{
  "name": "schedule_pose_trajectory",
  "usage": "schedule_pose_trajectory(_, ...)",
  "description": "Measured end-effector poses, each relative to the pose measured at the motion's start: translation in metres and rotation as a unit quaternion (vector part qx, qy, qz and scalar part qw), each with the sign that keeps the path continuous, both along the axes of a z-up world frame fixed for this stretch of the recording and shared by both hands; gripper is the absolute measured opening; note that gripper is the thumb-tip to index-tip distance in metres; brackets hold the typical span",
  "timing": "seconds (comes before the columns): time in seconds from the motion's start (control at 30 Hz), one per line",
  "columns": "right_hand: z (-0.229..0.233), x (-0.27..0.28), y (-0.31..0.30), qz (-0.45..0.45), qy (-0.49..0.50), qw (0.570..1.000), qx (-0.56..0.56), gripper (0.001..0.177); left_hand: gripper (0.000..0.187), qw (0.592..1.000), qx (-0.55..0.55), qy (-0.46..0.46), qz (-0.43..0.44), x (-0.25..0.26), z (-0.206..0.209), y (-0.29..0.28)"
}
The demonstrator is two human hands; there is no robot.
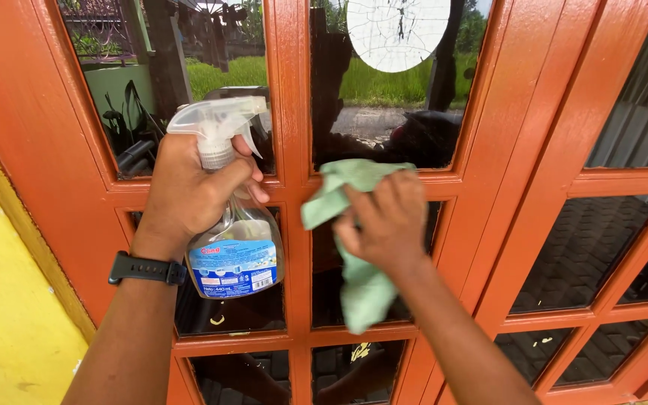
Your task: Cleaning the glass panes of a door using a spray cleaner and a cloth.
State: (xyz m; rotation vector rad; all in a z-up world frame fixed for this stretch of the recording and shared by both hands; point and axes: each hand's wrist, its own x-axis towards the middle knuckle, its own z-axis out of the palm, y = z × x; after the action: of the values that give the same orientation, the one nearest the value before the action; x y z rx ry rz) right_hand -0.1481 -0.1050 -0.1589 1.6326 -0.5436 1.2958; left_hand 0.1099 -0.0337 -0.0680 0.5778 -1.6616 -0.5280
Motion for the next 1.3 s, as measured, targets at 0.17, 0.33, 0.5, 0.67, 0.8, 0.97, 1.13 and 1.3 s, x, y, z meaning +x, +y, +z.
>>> schedule_pose_trajectory(0.17, -0.001, -0.049, 0.01, -0.083, -0.081, 0.993, -0.007, 0.033, 0.01, 1.0, -0.008, -0.005, -0.011, -0.001, 0.001, -0.004)
schedule_pose_trajectory(0.33, -0.007, -0.003, 0.004, -0.053, -0.141, 0.988, 0.022, 0.035, 0.009, 1.0, 0.012, 0.002, -0.005, -0.003, 0.003, 0.002)
schedule_pose_trajectory(0.5, 0.0, 0.055, 0.027, 0.067, -0.047, 0.995, 0.056, 0.039, 0.009, 1.0, 0.005, 0.007, -0.004, -0.001, 0.002, -0.001)
schedule_pose_trajectory(0.67, -0.002, 0.006, 0.017, -0.008, -0.028, 0.999, 0.045, 0.037, 0.008, 1.0, 0.025, 0.001, 0.004, -0.001, 0.004, 0.003)
schedule_pose_trajectory(0.8, -0.007, -0.056, 0.005, -0.126, -0.109, 0.985, 0.041, 0.041, 0.007, 1.0, 0.017, -0.001, -0.008, 0.0, 0.004, -0.001)
schedule_pose_trajectory(0.97, -0.001, -0.037, 0.017, -0.111, -0.123, 0.985, 0.046, 0.032, 0.007, 1.0, 0.018, 0.012, -0.01, -0.005, 0.005, -0.004)
schedule_pose_trajectory(1.13, 0.009, 0.033, 0.039, -0.02, -0.074, 0.992, 0.097, 0.041, 0.004, 1.0, 0.009, 0.013, 0.001, -0.003, 0.003, 0.0)
schedule_pose_trajectory(1.3, 0.012, 0.025, 0.029, -0.031, -0.001, 0.998, 0.059, 0.038, 0.003, 1.0, -0.001, 0.003, -0.005, -0.001, 0.003, -0.001)
